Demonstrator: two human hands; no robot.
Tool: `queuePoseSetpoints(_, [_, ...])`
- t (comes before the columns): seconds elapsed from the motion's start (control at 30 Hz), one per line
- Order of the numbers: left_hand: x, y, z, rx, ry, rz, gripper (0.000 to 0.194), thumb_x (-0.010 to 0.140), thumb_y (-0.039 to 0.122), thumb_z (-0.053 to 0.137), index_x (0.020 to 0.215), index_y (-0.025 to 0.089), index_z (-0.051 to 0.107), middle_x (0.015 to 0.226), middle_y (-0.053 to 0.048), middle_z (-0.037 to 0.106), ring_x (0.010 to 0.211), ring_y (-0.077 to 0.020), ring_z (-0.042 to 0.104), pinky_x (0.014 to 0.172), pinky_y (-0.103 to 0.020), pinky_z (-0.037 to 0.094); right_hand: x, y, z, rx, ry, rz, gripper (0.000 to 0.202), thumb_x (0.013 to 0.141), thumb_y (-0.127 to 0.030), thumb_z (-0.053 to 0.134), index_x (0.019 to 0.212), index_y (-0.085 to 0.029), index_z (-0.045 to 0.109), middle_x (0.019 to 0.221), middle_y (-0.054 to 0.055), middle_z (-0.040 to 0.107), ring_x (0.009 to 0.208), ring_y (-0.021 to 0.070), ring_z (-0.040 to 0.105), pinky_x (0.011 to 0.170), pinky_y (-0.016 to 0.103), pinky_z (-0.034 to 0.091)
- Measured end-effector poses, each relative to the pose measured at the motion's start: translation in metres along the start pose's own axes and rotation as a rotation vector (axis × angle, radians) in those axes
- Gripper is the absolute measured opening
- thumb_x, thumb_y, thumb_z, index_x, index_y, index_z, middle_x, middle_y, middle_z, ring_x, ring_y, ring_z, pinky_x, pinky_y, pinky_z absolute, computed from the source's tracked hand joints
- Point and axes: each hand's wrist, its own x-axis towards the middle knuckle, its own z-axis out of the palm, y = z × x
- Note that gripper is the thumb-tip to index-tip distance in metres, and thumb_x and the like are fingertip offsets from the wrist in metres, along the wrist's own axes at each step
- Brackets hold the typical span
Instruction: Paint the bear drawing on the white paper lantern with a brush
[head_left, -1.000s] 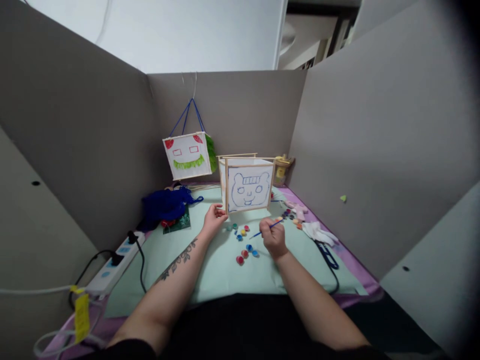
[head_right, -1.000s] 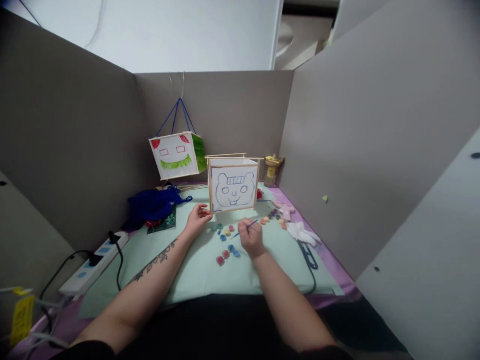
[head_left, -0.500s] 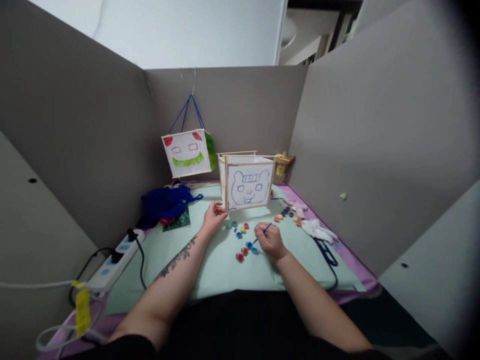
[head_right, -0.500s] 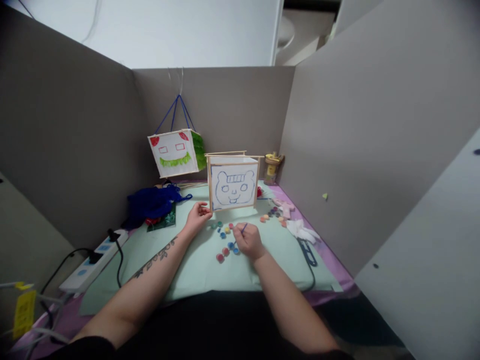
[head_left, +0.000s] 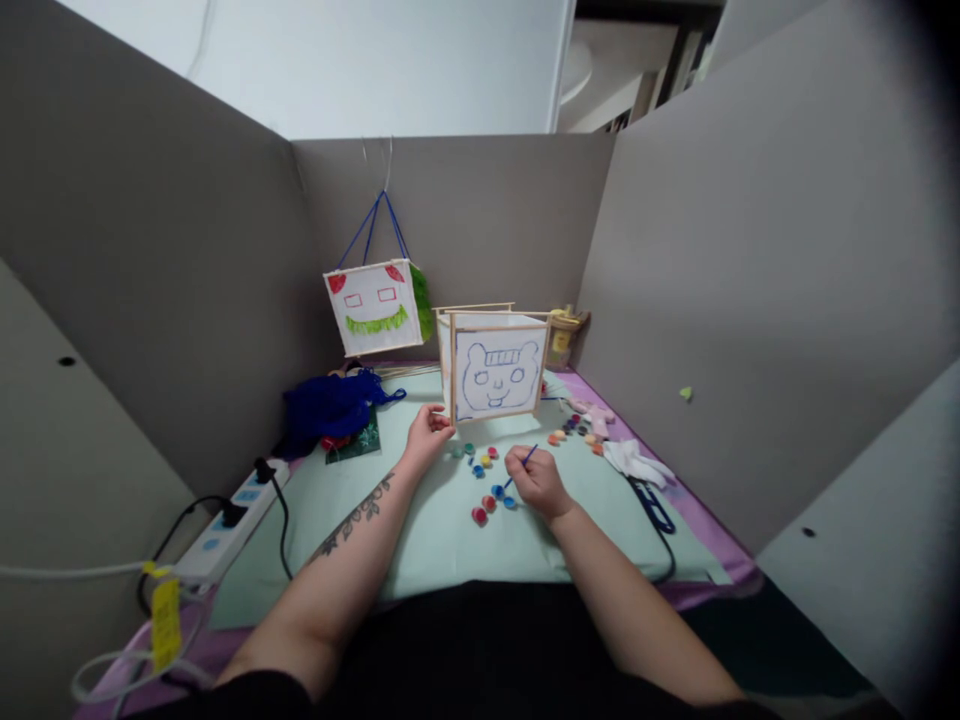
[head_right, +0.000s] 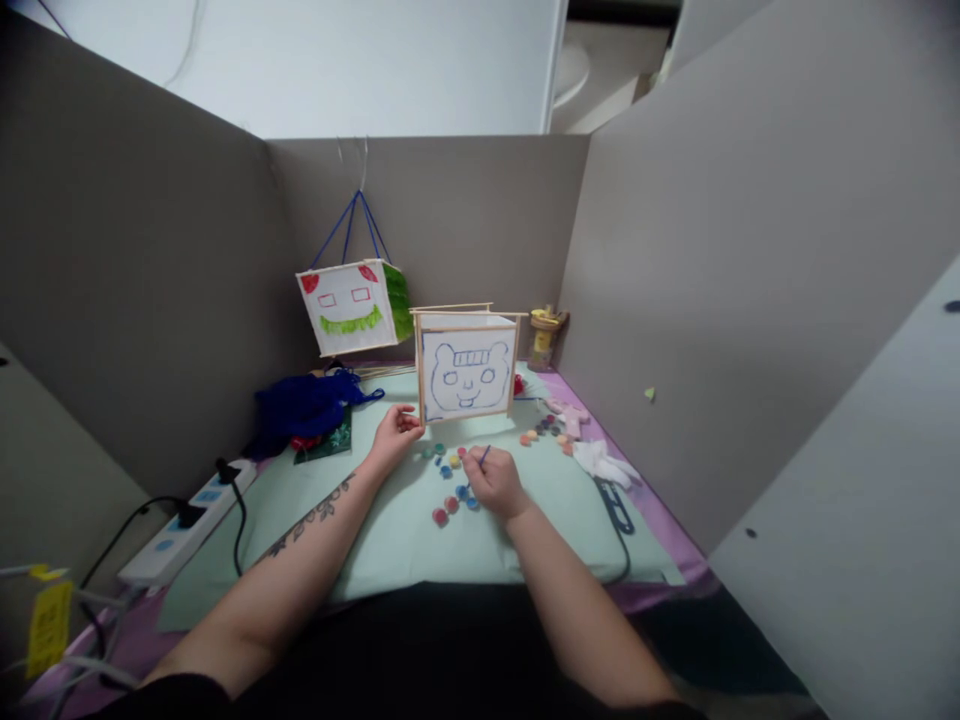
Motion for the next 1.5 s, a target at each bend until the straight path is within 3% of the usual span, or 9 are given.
queuePoseSetpoints(0.13, [-0.001, 0.002, 0.0, -0.011, -0.003, -0.003, 0.04, 0.058, 0.014, 0.066, 0.093, 0.017, 0.048, 0.07, 0.002, 0.057, 0.065, -0.0114, 0.056, 0.066, -0.026, 0.046, 0.0, 0.001, 0.0, -0.008, 0.048, -0.003, 0.035, 0.087, -0.028, 0.037, 0.053, -0.021, 0.04, 0.05, -0.001, 0.039, 0.049, 0.0121, 0.041, 0.051, 0.025, 0.033])
queuePoseSetpoints(0.3, [-0.002, 0.006, 0.0, -0.013, -0.001, -0.011, 0.04, 0.057, 0.014, 0.066, 0.092, 0.017, 0.048, 0.069, 0.002, 0.057, 0.065, -0.0115, 0.056, 0.066, -0.026, 0.046, -0.001, 0.002, 0.0, -0.02, -0.001, -0.028, 0.035, 0.086, -0.028, 0.038, 0.052, -0.021, 0.039, 0.049, -0.002, 0.039, 0.048, 0.0123, 0.04, 0.051, 0.026, 0.033])
queuePoseSetpoints(0.67, [0.0, 0.0, 0.0, 0.011, 0.005, 0.011, 0.039, 0.058, 0.013, 0.066, 0.093, 0.017, 0.048, 0.069, 0.002, 0.058, 0.065, -0.0113, 0.057, 0.066, -0.026, 0.047, -0.001, 0.001, 0.0, 0.018, 0.017, 0.026, 0.037, 0.087, -0.03, 0.038, 0.051, -0.02, 0.04, 0.049, -0.002, 0.039, 0.048, 0.0118, 0.04, 0.05, 0.025, 0.034])
queuePoseSetpoints(0.83, [0.0, 0.002, 0.0, -0.003, 0.009, -0.002, 0.04, 0.058, 0.013, 0.067, 0.092, 0.017, 0.048, 0.068, 0.003, 0.057, 0.064, -0.0114, 0.057, 0.065, -0.026, 0.047, -0.007, 0.007, -0.004, 0.098, 0.277, 0.113, 0.038, 0.088, -0.031, 0.036, 0.053, -0.02, 0.044, 0.049, -0.001, 0.041, 0.048, 0.0128, 0.042, 0.049, 0.027, 0.034])
queuePoseSetpoints(0.93, [-0.001, 0.003, 0.0, -0.003, 0.004, 0.0, 0.039, 0.057, 0.012, 0.067, 0.092, 0.017, 0.049, 0.068, 0.003, 0.058, 0.064, -0.0113, 0.057, 0.066, -0.026, 0.047, -0.007, 0.009, -0.005, 0.113, 0.399, 0.156, 0.034, 0.089, -0.031, 0.037, 0.063, -0.019, 0.055, 0.053, 0.0, 0.049, 0.053, 0.0146, 0.048, 0.054, 0.028, 0.039])
queuePoseSetpoints(1.0, [-0.001, 0.003, 0.0, -0.005, -0.001, -0.004, 0.039, 0.057, 0.012, 0.067, 0.092, 0.017, 0.049, 0.068, 0.003, 0.058, 0.064, -0.0113, 0.057, 0.066, -0.026, 0.046, -0.003, 0.008, -0.003, 0.091, 0.357, 0.112, 0.028, 0.088, -0.03, 0.041, 0.074, -0.019, 0.061, 0.061, 0.003, 0.057, 0.062, 0.0166, 0.054, 0.061, 0.03, 0.044])
queuePoseSetpoints(1.13, [-0.003, 0.003, 0.001, 0.0, -0.013, -0.001, 0.04, 0.059, 0.013, 0.066, 0.094, 0.017, 0.048, 0.07, 0.002, 0.058, 0.065, -0.0112, 0.057, 0.065, -0.025, 0.046, 0.005, 0.002, 0.002, 0.059, 0.144, 0.012, 0.021, 0.086, -0.029, 0.048, 0.092, -0.021, 0.066, 0.085, 0.006, 0.068, 0.083, 0.0197, 0.059, 0.077, 0.035, 0.047])
queuePoseSetpoints(1.27, [-0.004, 0.002, 0.002, 0.008, -0.034, 0.004, 0.04, 0.059, 0.012, 0.065, 0.095, 0.017, 0.047, 0.069, 0.003, 0.057, 0.064, -0.011, 0.057, 0.065, -0.025, 0.046, 0.007, 0.002, 0.006, 0.048, 0.031, 0.038, 0.029, 0.088, -0.031, 0.045, 0.109, -0.022, 0.063, 0.097, 0.008, 0.067, 0.095, 0.0204, 0.056, 0.082, 0.036, 0.047])
queuePoseSetpoints(1.5, [-0.005, 0.004, 0.003, 0.009, -0.052, 0.004, 0.039, 0.059, 0.011, 0.064, 0.094, 0.017, 0.047, 0.068, 0.003, 0.057, 0.064, -0.0106, 0.056, 0.063, -0.024, 0.045, 0.005, 0.009, 0.012, 0.039, -0.079, 0.075, 0.034, 0.088, -0.032, 0.044, 0.118, -0.022, 0.058, 0.101, 0.009, 0.063, 0.098, 0.0205, 0.054, 0.088, 0.037, 0.045])
